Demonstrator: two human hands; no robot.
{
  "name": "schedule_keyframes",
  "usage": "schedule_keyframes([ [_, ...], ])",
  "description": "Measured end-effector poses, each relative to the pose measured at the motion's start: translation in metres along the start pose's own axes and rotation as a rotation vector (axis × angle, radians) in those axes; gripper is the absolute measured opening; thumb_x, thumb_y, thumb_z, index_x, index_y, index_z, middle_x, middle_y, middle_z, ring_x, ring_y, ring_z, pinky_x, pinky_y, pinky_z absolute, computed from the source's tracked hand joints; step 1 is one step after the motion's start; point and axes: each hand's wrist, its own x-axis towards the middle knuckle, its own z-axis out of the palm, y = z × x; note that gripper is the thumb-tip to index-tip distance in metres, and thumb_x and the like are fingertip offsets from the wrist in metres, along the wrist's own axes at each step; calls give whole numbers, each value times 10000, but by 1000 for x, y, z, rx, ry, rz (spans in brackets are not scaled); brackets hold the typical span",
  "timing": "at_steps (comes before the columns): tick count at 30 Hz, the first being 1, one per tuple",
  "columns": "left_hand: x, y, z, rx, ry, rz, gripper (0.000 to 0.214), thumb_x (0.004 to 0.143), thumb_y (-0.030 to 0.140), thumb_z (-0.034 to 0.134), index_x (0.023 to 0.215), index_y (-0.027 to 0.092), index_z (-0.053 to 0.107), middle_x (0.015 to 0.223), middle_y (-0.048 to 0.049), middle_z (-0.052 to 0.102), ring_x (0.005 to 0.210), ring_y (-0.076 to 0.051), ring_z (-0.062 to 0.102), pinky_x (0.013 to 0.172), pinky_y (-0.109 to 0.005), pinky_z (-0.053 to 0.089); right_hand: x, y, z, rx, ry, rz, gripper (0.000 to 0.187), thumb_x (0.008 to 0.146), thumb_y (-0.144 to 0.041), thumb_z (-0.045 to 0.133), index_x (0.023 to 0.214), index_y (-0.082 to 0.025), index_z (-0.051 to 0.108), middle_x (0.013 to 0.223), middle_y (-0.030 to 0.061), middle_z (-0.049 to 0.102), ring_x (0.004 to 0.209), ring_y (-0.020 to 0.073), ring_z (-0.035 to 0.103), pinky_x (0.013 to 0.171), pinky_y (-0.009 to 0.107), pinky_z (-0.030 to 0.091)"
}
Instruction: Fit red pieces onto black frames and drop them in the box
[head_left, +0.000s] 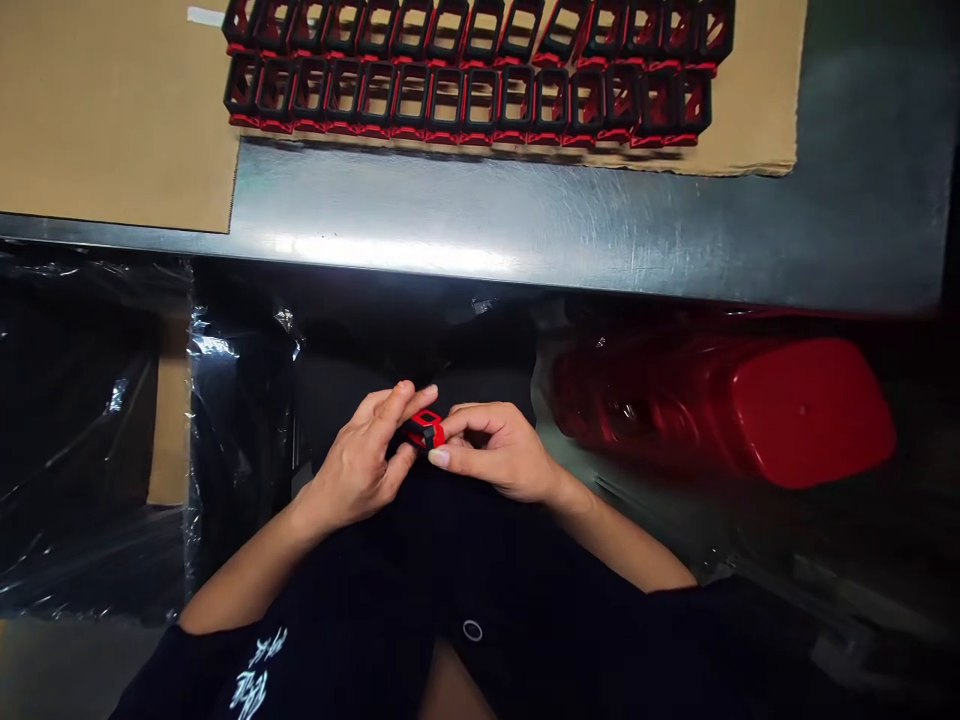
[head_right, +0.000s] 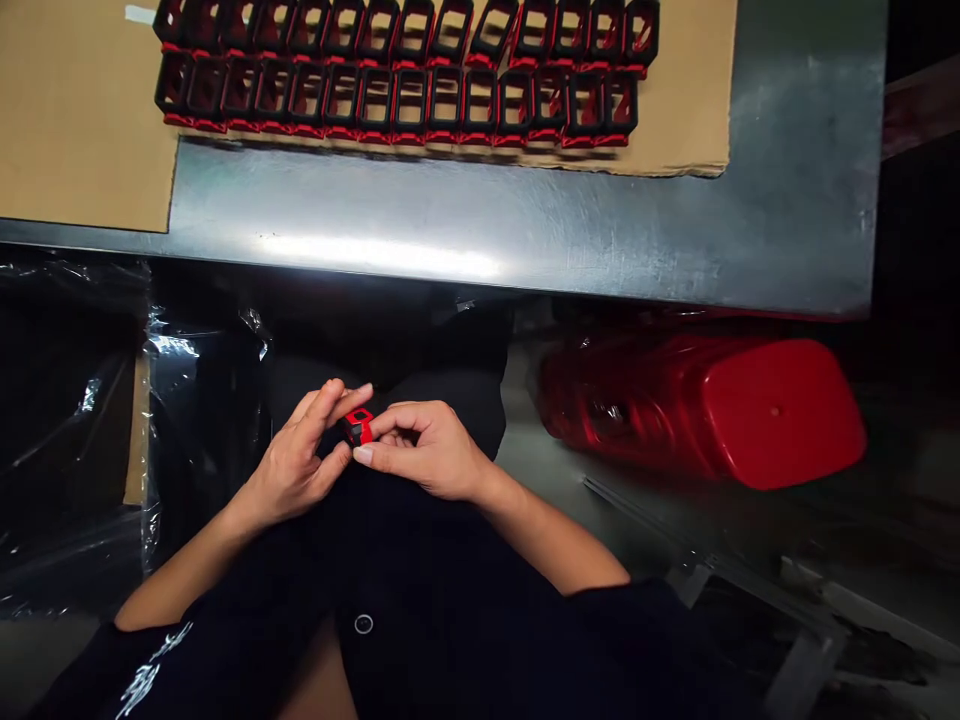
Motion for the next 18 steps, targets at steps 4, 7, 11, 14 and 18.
schedule_keyframes([
  [4,-4,3,-3,-188,5,-158,898,871,97,613,1650,257,195,1649,-165,371,1456,-305,476,1128,-506,517,1,6,1,-246,53,-288,81,847,-256,813,847,-178,792,690,8,676,588,109,576,563,249,462],
  [7,-8,7,2,-361,32,-240,932,848,190,702,1641,277,220,1632,-180,388,1395,-328,551,1093,-493,548,3,11,0,-388,41,-497,24,875,-214,791,878,-190,789,744,39,752,652,144,651,634,284,523],
  [11,-7,10,13,-422,129,-300,932,815,205,792,1597,329,300,1589,-168,439,1241,-287,666,1013,-445,599,8,14,3,-491,10,-617,77,922,-172,715,882,-192,777,762,53,772,668,161,680,655,307,548],
  [14,-5,11,17,-496,150,-308,876,820,172,777,1565,346,351,1582,-153,444,1168,-254,695,964,-411,620,10,14,4,-524,8,-636,77,924,-174,707,888,-196,771,756,53,770,661,163,679,648,303,554],
  [18,-4,10,17,-511,168,-309,851,813,169,780,1545,342,382,1570,-149,450,1104,-225,707,944,-389,629,8,10,0,-489,-44,-525,84,892,-158,711,933,-189,777,770,55,766,680,167,684,668,303,563],
])
